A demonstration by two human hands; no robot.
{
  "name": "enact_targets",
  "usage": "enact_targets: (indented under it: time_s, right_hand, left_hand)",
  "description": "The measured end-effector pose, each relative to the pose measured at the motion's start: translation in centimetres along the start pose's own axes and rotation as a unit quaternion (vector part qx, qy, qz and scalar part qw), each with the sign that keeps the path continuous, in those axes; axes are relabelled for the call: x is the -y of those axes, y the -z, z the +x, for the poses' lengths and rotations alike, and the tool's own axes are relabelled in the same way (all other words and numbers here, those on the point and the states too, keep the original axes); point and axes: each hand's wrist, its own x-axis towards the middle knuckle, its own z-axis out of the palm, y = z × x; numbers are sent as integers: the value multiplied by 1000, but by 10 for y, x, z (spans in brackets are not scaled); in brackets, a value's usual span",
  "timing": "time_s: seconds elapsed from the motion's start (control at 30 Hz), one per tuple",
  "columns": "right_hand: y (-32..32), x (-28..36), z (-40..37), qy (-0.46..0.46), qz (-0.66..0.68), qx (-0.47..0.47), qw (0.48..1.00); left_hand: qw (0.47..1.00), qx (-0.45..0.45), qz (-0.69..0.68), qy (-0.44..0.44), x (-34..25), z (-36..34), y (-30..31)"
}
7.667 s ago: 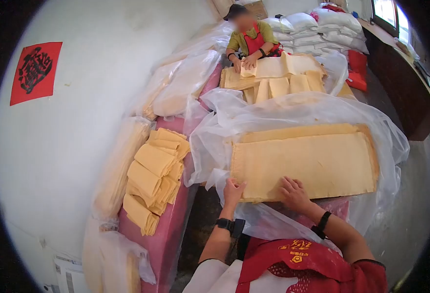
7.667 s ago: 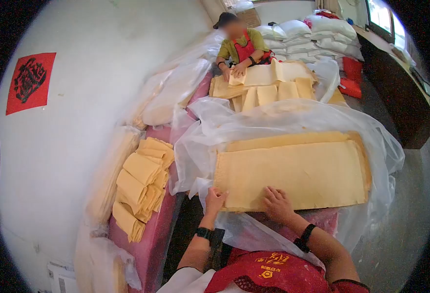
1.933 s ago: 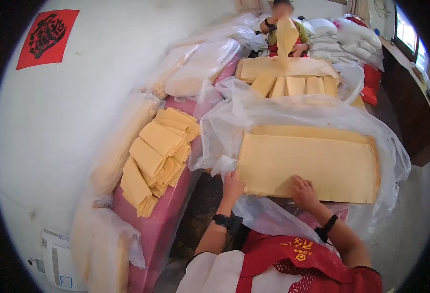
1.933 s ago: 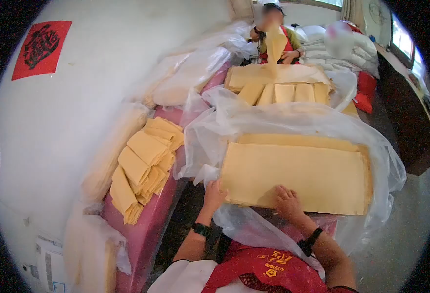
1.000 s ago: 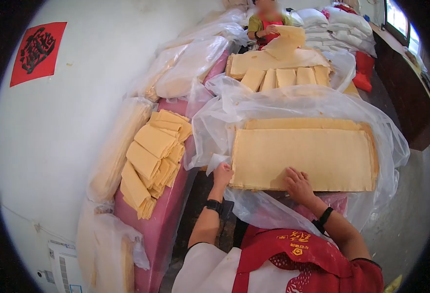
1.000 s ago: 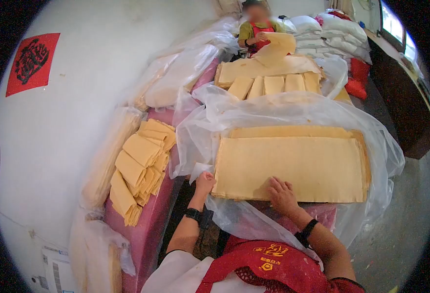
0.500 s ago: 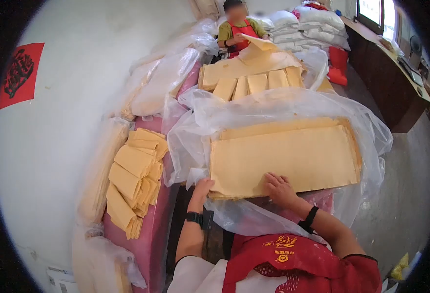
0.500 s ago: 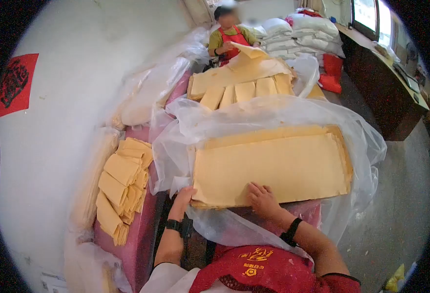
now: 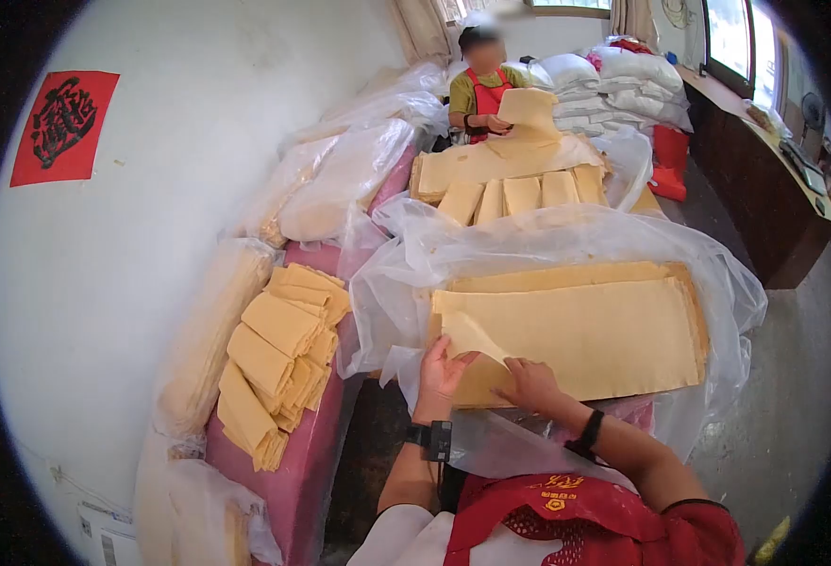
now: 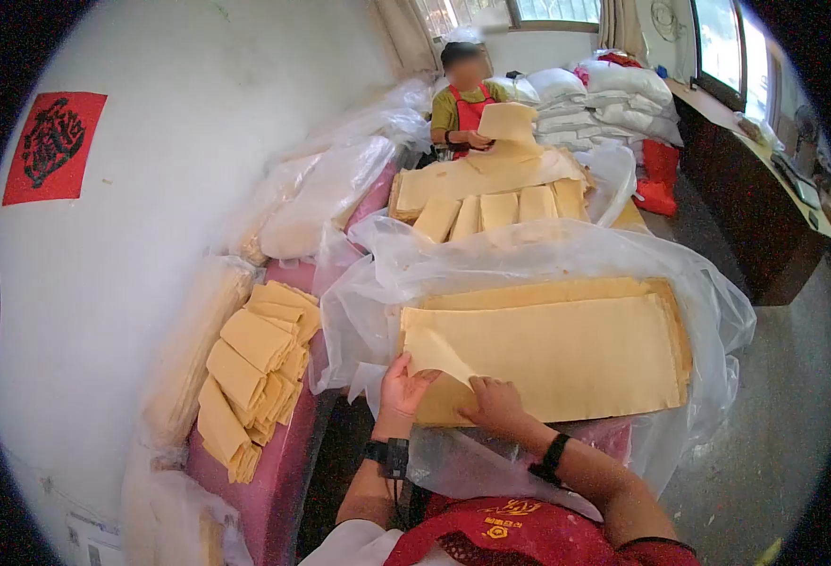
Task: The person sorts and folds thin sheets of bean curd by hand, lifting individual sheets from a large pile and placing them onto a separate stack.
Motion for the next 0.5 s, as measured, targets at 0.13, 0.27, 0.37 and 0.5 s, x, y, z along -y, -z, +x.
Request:
enact_targets:
  time_s: [0.13,0.27,0.37,0.5]
  right_hand:
    - [-24,-24,32,-126,117,-56,984]
    - [-4,-44,24,-140,145,-117,972]
    - [23,-57,-2,-83,189,-179,962]
    - [31,-117,-53,-145,481,-282,817]
  left_hand:
    - [988,89,120,-30,12,3,-14]
    - [971,56,234,0,38,7,9]
    - [895,81,417,-132,42,14,12]
    - [890,-80,448,-26,35,31,13]
